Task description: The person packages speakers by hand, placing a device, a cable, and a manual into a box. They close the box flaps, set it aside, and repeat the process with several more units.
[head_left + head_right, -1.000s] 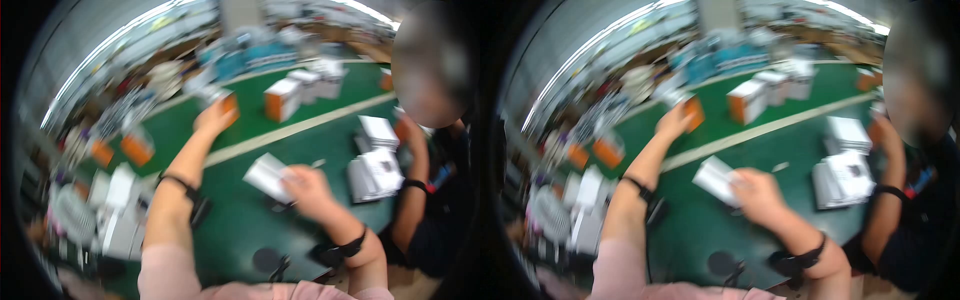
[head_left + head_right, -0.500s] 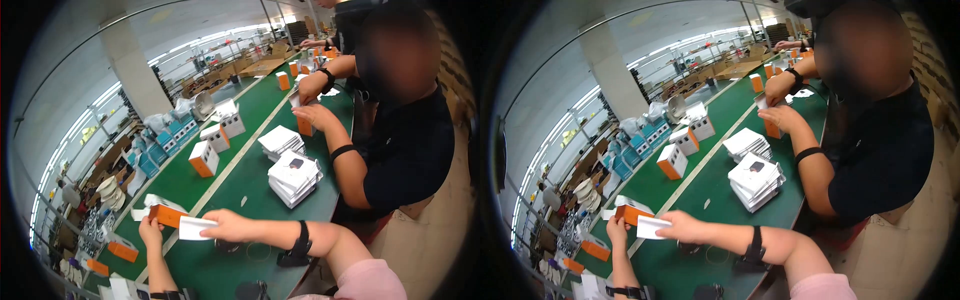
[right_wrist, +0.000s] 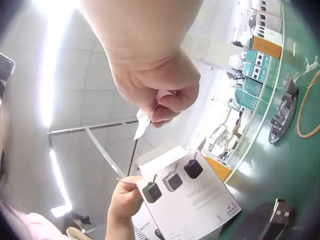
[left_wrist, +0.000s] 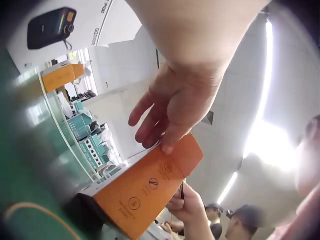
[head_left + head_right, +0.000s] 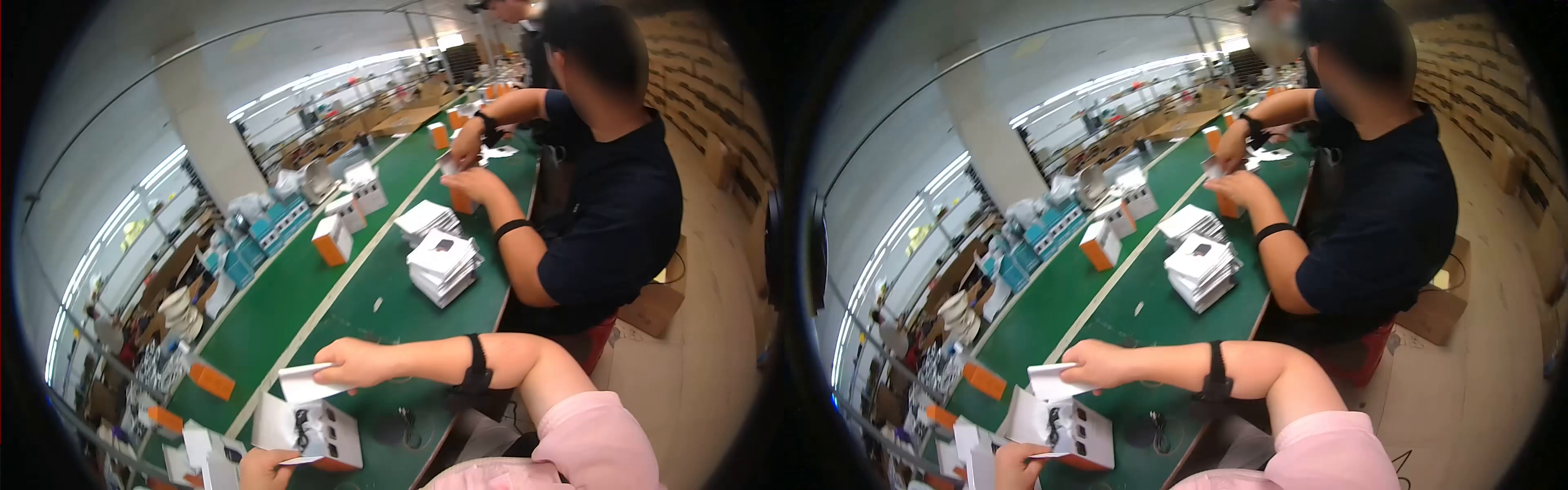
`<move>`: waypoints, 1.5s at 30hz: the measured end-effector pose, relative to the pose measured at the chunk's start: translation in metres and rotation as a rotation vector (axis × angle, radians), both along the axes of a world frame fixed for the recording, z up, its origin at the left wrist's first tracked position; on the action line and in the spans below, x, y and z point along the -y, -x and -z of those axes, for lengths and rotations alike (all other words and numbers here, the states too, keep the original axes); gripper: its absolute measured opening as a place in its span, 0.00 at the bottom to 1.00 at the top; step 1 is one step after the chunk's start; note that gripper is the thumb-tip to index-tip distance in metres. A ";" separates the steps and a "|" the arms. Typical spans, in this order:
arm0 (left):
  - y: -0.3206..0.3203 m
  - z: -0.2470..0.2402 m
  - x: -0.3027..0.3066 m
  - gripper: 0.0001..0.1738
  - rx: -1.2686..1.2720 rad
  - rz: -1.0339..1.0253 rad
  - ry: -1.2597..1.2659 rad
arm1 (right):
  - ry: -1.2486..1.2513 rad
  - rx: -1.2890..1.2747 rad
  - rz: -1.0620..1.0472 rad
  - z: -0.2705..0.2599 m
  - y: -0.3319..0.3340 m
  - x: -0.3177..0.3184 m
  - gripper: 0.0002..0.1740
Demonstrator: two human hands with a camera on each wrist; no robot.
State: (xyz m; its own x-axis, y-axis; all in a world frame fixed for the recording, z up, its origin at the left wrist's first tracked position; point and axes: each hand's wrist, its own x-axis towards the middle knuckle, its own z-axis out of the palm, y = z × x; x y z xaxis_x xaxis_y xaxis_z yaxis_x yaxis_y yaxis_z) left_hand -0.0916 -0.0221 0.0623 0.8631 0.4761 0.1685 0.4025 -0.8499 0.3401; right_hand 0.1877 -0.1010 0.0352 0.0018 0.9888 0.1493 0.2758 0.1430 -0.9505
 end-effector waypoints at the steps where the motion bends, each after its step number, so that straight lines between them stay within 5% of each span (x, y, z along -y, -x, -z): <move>1: 0.004 -0.005 0.010 0.14 -0.161 -0.069 0.029 | 0.017 -0.002 -0.013 0.002 0.005 0.000 0.14; 3: 0.009 0.010 0.005 0.19 -0.153 -0.086 0.108 | 0.017 0.026 -0.030 0.003 0.014 -0.001 0.14; 5: 0.014 0.029 -0.010 0.09 0.044 0.092 -0.220 | -0.008 0.033 -0.081 0.008 0.023 -0.004 0.14; 7: 0.015 0.028 -0.013 0.13 0.046 0.022 -0.266 | 0.016 0.019 -0.122 0.010 0.031 -0.007 0.13; 10: 0.016 0.033 -0.035 0.14 0.108 -0.006 -0.275 | -0.195 0.234 0.037 0.028 0.034 -0.016 0.15; 15: 0.023 0.005 0.004 0.16 0.235 -0.293 -0.374 | -0.138 0.328 0.283 0.020 0.020 -0.005 0.19; 17: 0.014 -0.004 0.016 0.13 0.456 -0.123 -0.326 | -0.086 0.314 0.183 0.015 0.011 -0.008 0.16; 21: -0.008 0.018 -0.006 0.19 0.387 -0.003 -0.170 | -0.127 0.307 0.195 0.011 0.015 -0.019 0.08; 30: -0.044 0.024 -0.002 0.40 -0.173 -0.259 -0.281 | -0.507 0.609 0.280 -0.005 0.021 -0.038 0.05; 42: -0.034 0.058 0.006 0.20 0.248 -0.152 -0.289 | -0.589 0.961 0.241 -0.017 0.050 -0.057 0.05; 45: -0.031 0.067 0.003 0.19 0.276 -0.139 -0.276 | -0.443 1.115 0.142 -0.018 0.055 -0.054 0.08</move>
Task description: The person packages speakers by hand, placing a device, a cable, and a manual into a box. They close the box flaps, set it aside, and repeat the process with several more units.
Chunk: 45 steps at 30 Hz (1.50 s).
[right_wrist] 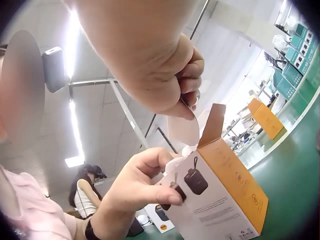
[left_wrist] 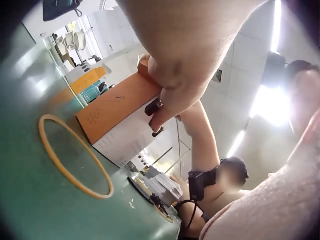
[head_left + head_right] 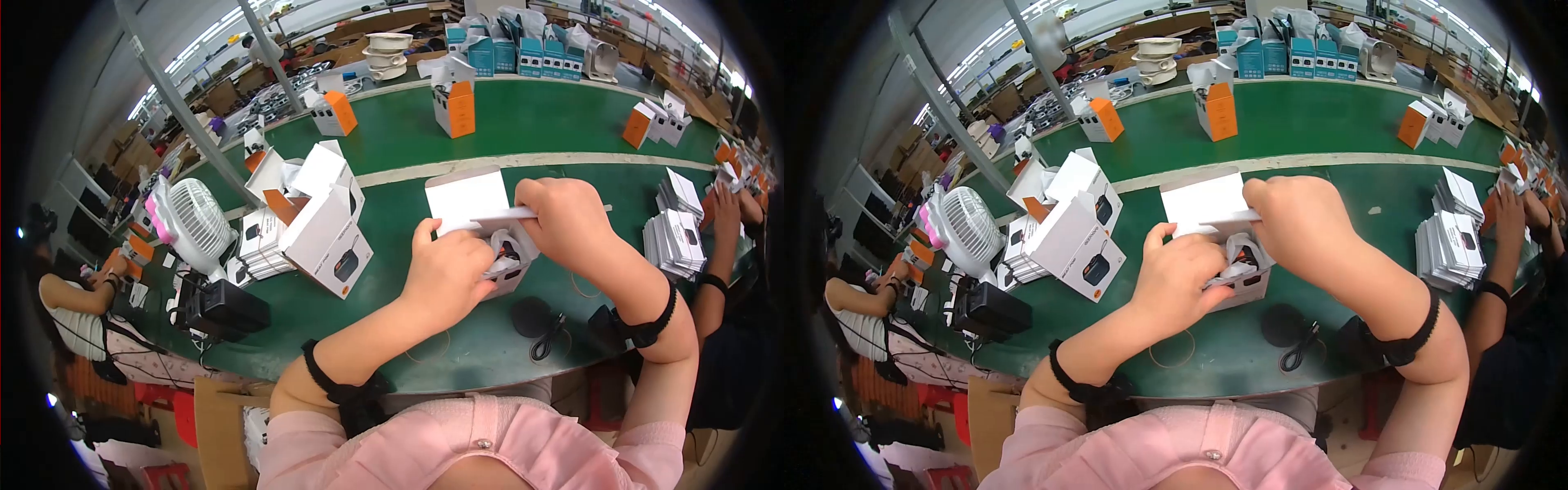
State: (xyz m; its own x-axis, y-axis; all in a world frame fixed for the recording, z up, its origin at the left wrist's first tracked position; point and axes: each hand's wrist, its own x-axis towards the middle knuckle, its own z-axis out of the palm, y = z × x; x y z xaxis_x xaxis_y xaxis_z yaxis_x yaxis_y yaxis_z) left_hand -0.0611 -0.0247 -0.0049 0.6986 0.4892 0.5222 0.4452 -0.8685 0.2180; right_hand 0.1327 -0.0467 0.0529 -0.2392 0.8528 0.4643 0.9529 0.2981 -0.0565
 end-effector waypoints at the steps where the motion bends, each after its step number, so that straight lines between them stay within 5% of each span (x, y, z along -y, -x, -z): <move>1: 0.001 0.001 0.001 0.19 -0.005 -0.005 0.004 | -0.006 0.097 0.005 0.004 0.002 0.000 0.08; 6: 0.001 0.009 0.001 0.16 0.102 0.018 -0.082 | -0.061 0.367 -0.127 0.011 0.017 -0.003 0.09; 14: -0.004 0.015 0.004 0.12 0.143 0.020 -0.208 | 0.383 0.579 -0.143 0.003 0.048 -0.022 0.02; 16: -0.003 0.016 0.002 0.09 0.131 -0.014 -0.282 | 0.319 0.454 -0.219 0.016 0.029 -0.026 0.02; 18: -0.004 0.019 0.007 0.07 0.194 -0.047 -0.274 | 0.319 0.073 -0.211 -0.001 0.022 -0.008 0.10; 20: -0.009 0.025 0.005 0.08 0.238 -0.063 -0.291 | 0.100 -0.024 -0.300 -0.006 0.012 -0.005 0.04; 23: -0.007 0.020 0.005 0.09 0.239 -0.025 -0.238 | -0.024 0.107 -0.332 0.001 0.002 -0.020 0.03; 28: -0.011 0.031 -0.002 0.09 0.226 -0.029 -0.234 | 0.138 0.350 -0.518 0.021 0.009 -0.041 0.03; 32: -0.012 0.030 0.004 0.11 0.184 -0.012 -0.217 | 0.082 0.274 -0.477 0.009 0.018 -0.023 0.04; 34: -0.010 0.030 0.006 0.11 0.171 -0.009 -0.252 | 0.321 0.275 -0.433 -0.017 0.022 -0.013 0.10; 40: -0.013 0.033 0.002 0.09 0.239 -0.005 -0.230 | 0.012 0.236 -0.483 0.027 0.016 -0.024 0.05; 44: 0.005 0.019 0.003 0.12 0.092 0.039 -0.084 | 0.192 0.255 -0.476 0.018 0.006 -0.028 0.02; 45: 0.016 0.015 0.006 0.15 0.285 0.054 -0.110 | 0.277 0.203 -0.470 0.018 0.002 -0.030 0.04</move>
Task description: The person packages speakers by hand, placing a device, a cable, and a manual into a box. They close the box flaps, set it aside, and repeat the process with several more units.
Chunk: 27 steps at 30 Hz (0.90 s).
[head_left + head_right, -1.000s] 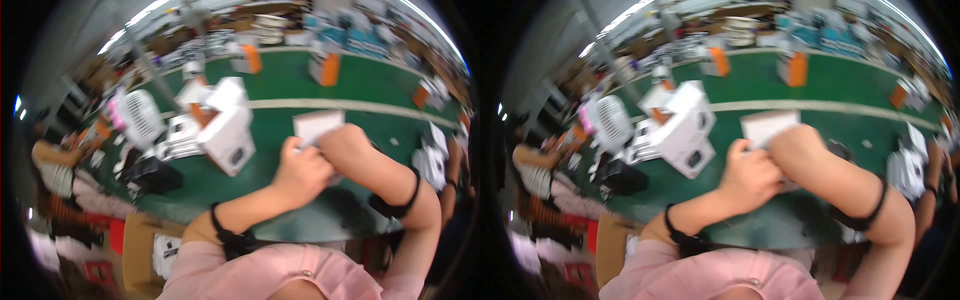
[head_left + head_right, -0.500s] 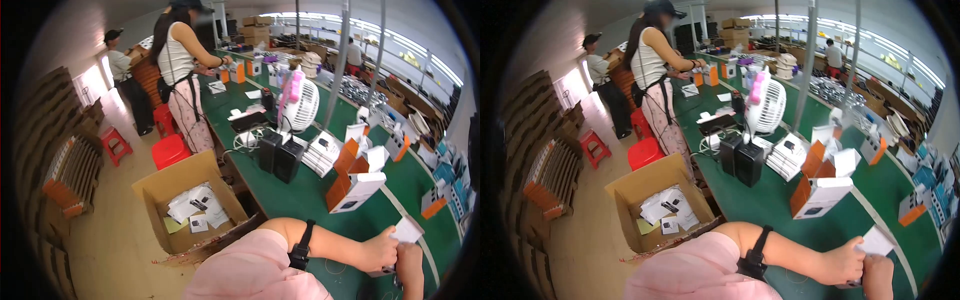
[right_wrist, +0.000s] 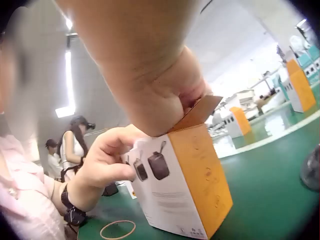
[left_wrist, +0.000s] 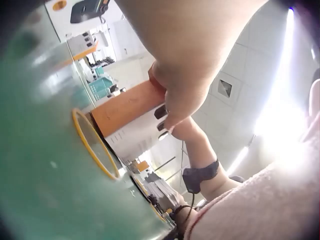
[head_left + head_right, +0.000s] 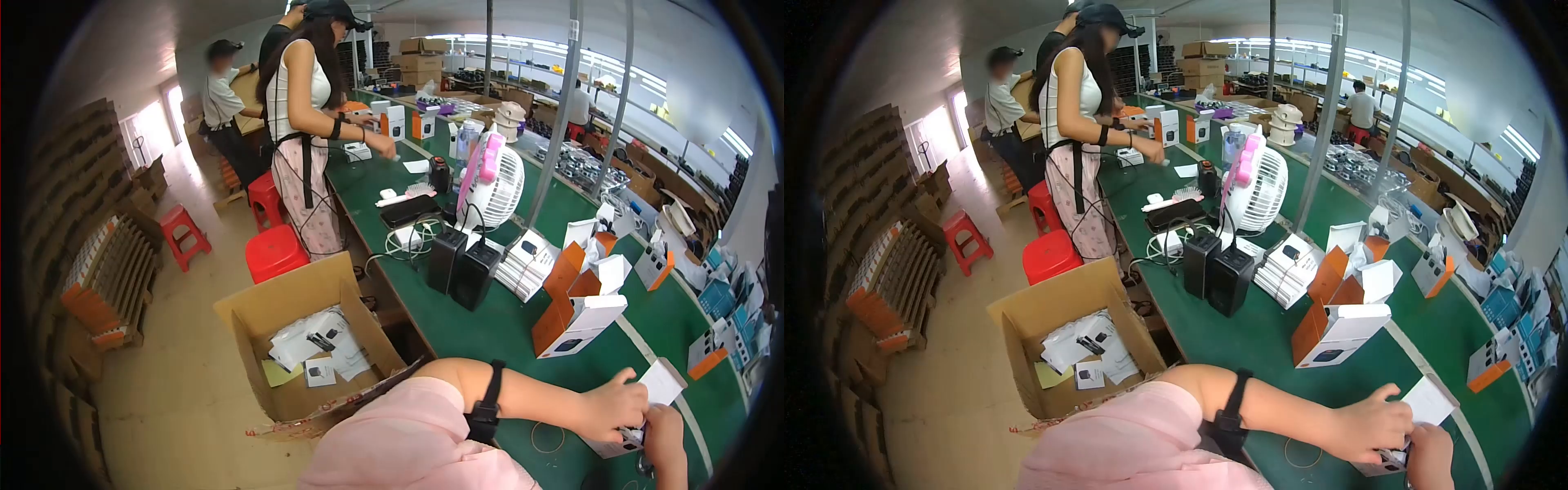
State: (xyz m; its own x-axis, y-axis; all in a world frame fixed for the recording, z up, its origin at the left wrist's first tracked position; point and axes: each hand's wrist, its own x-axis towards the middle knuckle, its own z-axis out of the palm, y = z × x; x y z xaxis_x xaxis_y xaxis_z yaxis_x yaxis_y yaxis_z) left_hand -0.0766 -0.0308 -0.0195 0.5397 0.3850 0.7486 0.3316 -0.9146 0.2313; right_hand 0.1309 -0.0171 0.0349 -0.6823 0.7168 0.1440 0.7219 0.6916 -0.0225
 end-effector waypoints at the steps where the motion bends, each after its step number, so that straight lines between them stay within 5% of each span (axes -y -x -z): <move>1: 0.012 -0.004 0.003 0.19 0.193 0.022 -0.025 | -0.009 0.003 -0.002 -0.003 -0.003 0.006 0.04; 3: 0.031 0.005 0.001 0.18 0.433 -0.093 0.127 | 0.020 -0.455 0.169 0.001 -0.017 0.025 0.15; 4: 0.035 0.018 -0.005 0.16 0.622 -0.135 0.221 | -0.216 -0.557 0.100 0.055 -0.088 -0.013 0.21; 5: 0.041 0.031 -0.012 0.13 0.756 -0.002 0.658 | -0.017 -0.671 0.316 0.039 -0.096 0.006 0.18; 7: 0.040 0.046 -0.024 0.15 0.698 0.055 1.234 | -0.178 -0.844 0.479 0.106 -0.176 -0.018 0.16; 8: 0.041 0.028 -0.017 0.19 0.660 0.124 1.429 | -0.039 -0.958 0.603 0.103 -0.154 0.002 0.10; 9: 0.035 0.020 -0.012 0.24 0.656 0.153 1.412 | 0.520 -0.967 0.675 0.045 -0.097 0.035 0.18; 10: 0.018 0.041 -0.026 0.28 0.671 0.224 1.317 | 0.642 -1.266 0.552 0.063 -0.090 0.038 0.18; 14: -0.008 0.011 -0.023 0.41 0.602 0.156 1.139 | 0.750 -1.484 0.402 0.064 -0.047 0.044 0.26; 16: -0.018 0.010 -0.028 0.39 0.575 0.272 1.064 | 0.869 -1.443 0.327 0.059 -0.033 0.040 0.34; 18: -0.016 0.009 -0.032 0.34 0.556 0.319 1.094 | 0.968 -1.593 0.307 0.058 -0.025 0.026 0.31; 19: -0.018 0.009 -0.032 0.30 0.602 0.360 1.114 | 0.899 -1.561 0.245 0.058 -0.025 0.021 0.29; 21: -0.008 0.004 -0.031 0.22 0.301 0.073 0.452 | 0.934 -1.487 0.180 0.059 -0.023 0.017 0.28; 22: -0.007 0.003 -0.027 0.18 0.248 0.065 0.446 | 0.949 -1.446 0.183 0.058 -0.022 0.018 0.26; 23: -0.001 -0.002 -0.028 0.20 0.067 0.022 0.162 | 0.955 -1.409 0.195 0.056 -0.021 0.019 0.24; 27: 0.003 -0.026 -0.009 0.24 -0.128 0.385 0.181 | -0.042 -0.938 0.046 0.059 -0.013 0.024 0.21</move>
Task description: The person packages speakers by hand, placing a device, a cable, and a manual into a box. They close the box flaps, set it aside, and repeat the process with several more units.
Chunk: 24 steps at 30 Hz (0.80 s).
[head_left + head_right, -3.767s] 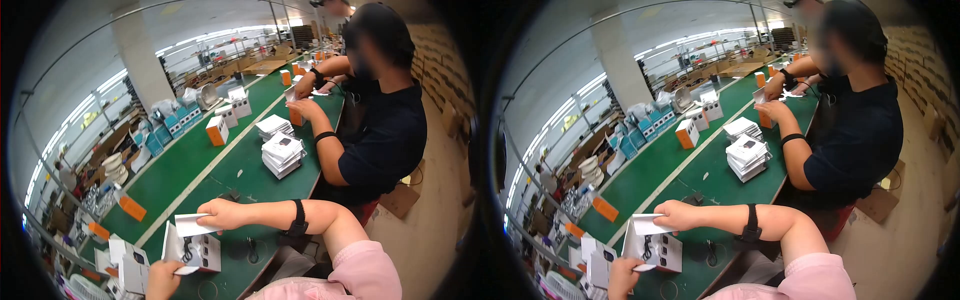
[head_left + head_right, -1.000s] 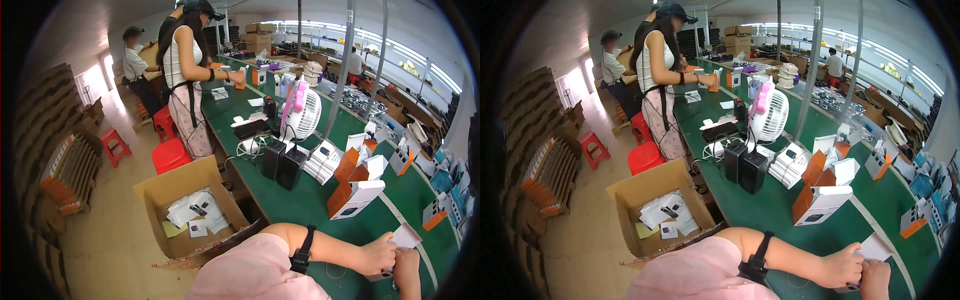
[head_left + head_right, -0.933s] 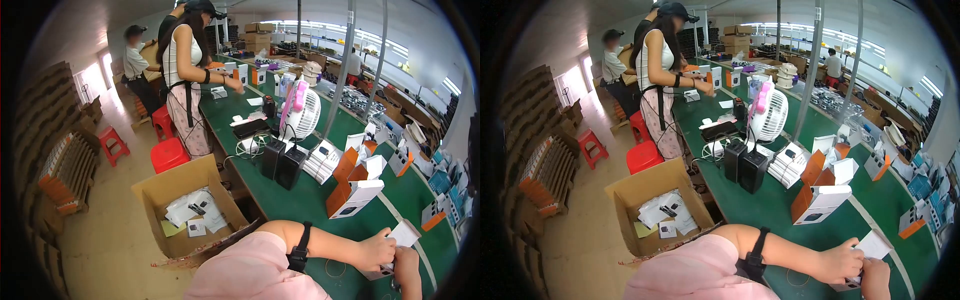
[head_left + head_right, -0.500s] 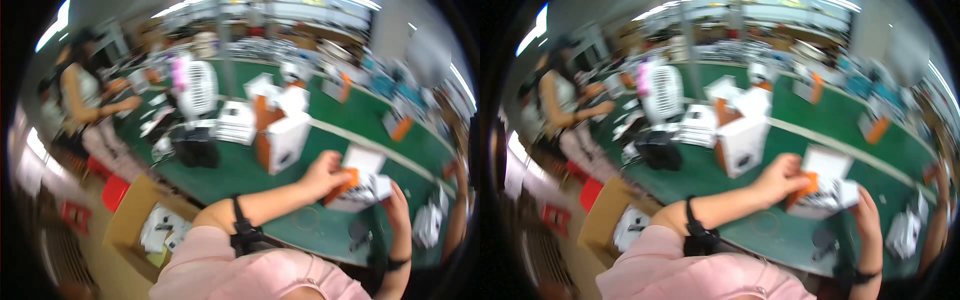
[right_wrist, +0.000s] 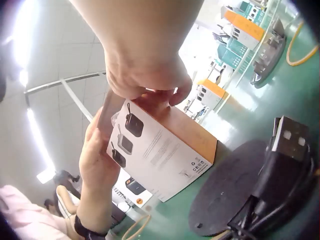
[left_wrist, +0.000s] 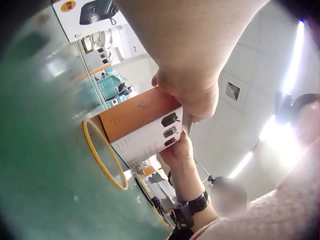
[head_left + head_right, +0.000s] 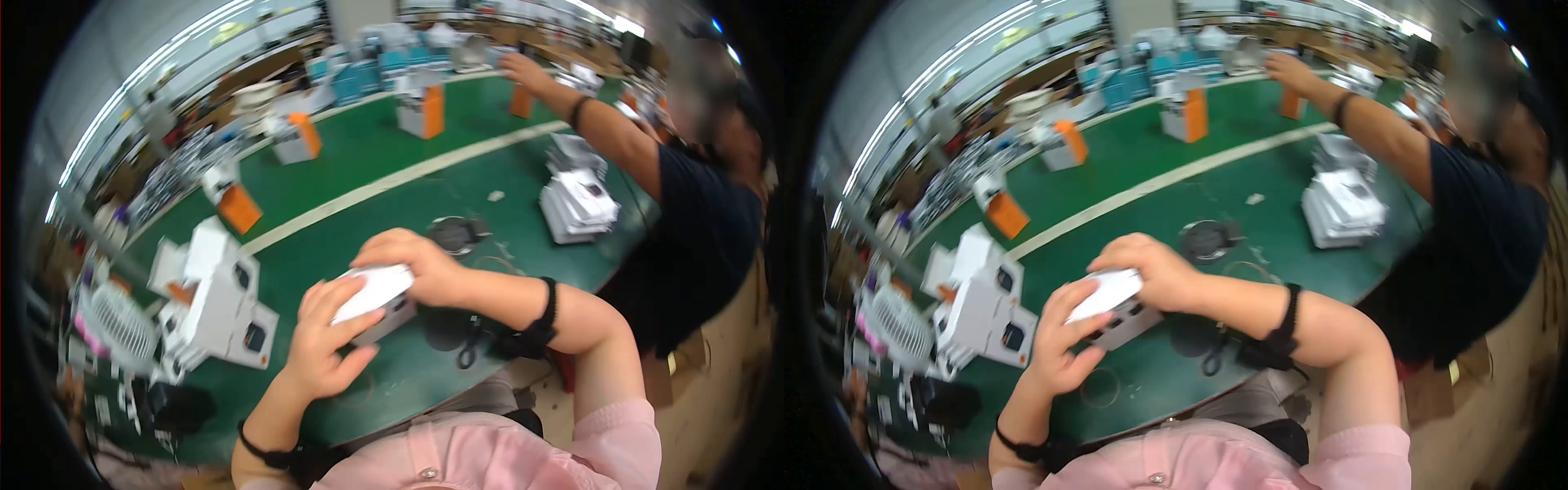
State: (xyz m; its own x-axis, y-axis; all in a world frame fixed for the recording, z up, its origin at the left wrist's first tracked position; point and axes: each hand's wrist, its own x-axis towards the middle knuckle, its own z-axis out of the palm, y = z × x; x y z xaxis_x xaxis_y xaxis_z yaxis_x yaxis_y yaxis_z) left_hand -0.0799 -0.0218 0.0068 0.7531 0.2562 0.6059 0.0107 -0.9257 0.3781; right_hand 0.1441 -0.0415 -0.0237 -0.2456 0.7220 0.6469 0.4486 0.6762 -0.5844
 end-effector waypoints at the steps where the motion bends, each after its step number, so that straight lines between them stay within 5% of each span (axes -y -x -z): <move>1: -0.001 -0.002 0.006 0.24 0.004 -0.030 0.028 | -0.004 0.002 0.003 -0.002 0.000 0.002 0.21; 5: -0.003 0.026 0.001 0.19 0.110 -0.040 -0.020 | 0.114 -0.027 -0.200 -0.006 -0.010 0.007 0.26; 8: -0.003 0.025 0.008 0.18 0.158 -0.164 0.173 | 0.196 0.028 -0.294 -0.018 -0.014 0.019 0.27; 15: -0.003 0.025 0.002 0.17 0.086 -0.089 0.007 | 0.308 0.052 -0.280 -0.013 -0.014 0.013 0.22; 18: -0.007 0.029 0.005 0.16 0.252 -0.189 0.376 | 0.270 0.078 -0.220 -0.015 -0.012 0.015 0.21; 24: -0.004 0.030 -0.002 0.15 0.122 -0.202 -0.010 | 0.218 0.226 -0.256 -0.022 -0.018 0.012 0.22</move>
